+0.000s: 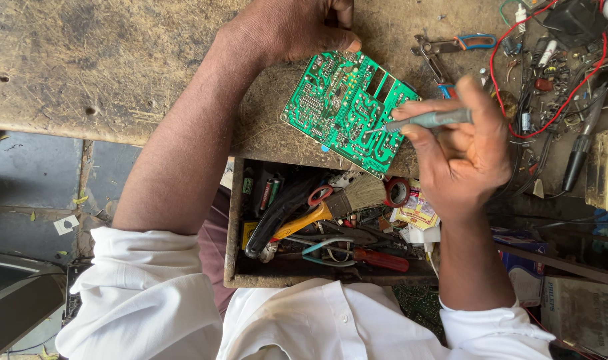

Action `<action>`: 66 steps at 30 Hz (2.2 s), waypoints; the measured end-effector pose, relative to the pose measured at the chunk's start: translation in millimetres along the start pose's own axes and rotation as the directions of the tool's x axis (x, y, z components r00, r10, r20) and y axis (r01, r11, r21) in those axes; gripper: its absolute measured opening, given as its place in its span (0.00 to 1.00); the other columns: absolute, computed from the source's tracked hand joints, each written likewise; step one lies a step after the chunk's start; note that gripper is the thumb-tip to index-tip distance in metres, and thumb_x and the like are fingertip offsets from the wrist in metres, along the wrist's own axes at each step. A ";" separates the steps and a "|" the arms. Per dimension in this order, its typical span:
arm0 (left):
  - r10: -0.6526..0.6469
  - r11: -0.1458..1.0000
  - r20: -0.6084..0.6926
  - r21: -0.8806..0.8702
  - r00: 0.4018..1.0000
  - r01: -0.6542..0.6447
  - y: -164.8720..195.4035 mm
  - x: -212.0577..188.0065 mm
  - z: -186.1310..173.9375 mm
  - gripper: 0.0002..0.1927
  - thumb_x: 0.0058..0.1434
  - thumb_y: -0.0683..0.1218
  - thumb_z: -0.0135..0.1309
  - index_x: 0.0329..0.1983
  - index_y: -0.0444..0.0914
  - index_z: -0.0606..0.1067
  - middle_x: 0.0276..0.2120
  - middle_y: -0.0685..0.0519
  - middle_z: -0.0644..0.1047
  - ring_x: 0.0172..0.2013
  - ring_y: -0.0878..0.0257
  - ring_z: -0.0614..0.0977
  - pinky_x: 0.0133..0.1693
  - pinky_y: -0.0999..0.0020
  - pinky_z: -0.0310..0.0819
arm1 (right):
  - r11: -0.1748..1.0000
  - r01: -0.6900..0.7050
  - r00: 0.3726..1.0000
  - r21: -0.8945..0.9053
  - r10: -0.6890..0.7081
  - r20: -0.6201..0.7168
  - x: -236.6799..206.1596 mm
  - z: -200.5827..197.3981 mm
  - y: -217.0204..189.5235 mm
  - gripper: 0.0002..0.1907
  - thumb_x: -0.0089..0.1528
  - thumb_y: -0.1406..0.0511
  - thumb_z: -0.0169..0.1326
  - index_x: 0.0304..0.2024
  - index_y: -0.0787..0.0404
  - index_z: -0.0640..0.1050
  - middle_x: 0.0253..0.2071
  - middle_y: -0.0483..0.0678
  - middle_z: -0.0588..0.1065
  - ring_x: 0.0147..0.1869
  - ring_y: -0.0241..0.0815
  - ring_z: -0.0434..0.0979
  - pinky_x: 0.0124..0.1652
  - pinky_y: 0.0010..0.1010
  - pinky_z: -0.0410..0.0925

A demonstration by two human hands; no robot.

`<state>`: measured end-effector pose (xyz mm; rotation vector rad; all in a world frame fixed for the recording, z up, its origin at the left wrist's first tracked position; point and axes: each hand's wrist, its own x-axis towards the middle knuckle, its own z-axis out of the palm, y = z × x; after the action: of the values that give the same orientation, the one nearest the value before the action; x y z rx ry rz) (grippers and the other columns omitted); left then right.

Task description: The person repairs a green circuit board at a cluttered workbench. They hold the board, use a soldering iron to work on its solder joints, flip the board over to reach the other side, and use a screwdriver and pliers on components before resuming soldering.

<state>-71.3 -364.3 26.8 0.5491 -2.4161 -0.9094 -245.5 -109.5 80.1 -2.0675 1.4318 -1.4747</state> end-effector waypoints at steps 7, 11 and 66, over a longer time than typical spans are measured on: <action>-0.008 1.000 -0.010 -0.008 1.000 0.008 1.8 -1.4 -1.7 0.18 0.62 0.57 0.70 0.35 0.39 0.79 0.29 0.54 0.81 0.30 0.64 0.82 0.30 0.65 0.75 | 0.999 -0.023 0.999 0.026 0.021 0.042 5.4 -2.7 -1.3 0.34 0.73 0.82 0.55 0.75 0.62 0.56 0.55 0.62 0.76 0.55 0.48 0.84 0.56 0.34 0.80; -0.028 0.999 0.015 -0.022 0.999 0.028 3.3 -1.8 -2.1 0.17 0.63 0.57 0.69 0.35 0.39 0.79 0.29 0.54 0.81 0.30 0.64 0.83 0.30 0.64 0.75 | 1.000 0.009 1.000 -0.004 -0.009 0.011 9.0 -2.6 -2.5 0.35 0.70 0.82 0.62 0.73 0.60 0.62 0.48 0.61 0.77 0.50 0.48 0.83 0.52 0.36 0.82; 0.006 1.000 0.009 -0.023 1.000 -0.006 -0.2 -4.9 -1.1 0.18 0.64 0.57 0.69 0.38 0.40 0.80 0.32 0.53 0.82 0.33 0.62 0.84 0.34 0.65 0.78 | 0.994 -0.091 0.983 -0.061 0.079 -0.167 -26.6 -9.8 -14.6 0.35 0.82 0.80 0.53 0.79 0.55 0.48 0.55 0.63 0.75 0.54 0.54 0.82 0.55 0.36 0.78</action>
<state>-66.8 -362.5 25.9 0.5297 -2.4105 -0.9381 -245.7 -77.6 78.3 -1.9348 1.6319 -1.6147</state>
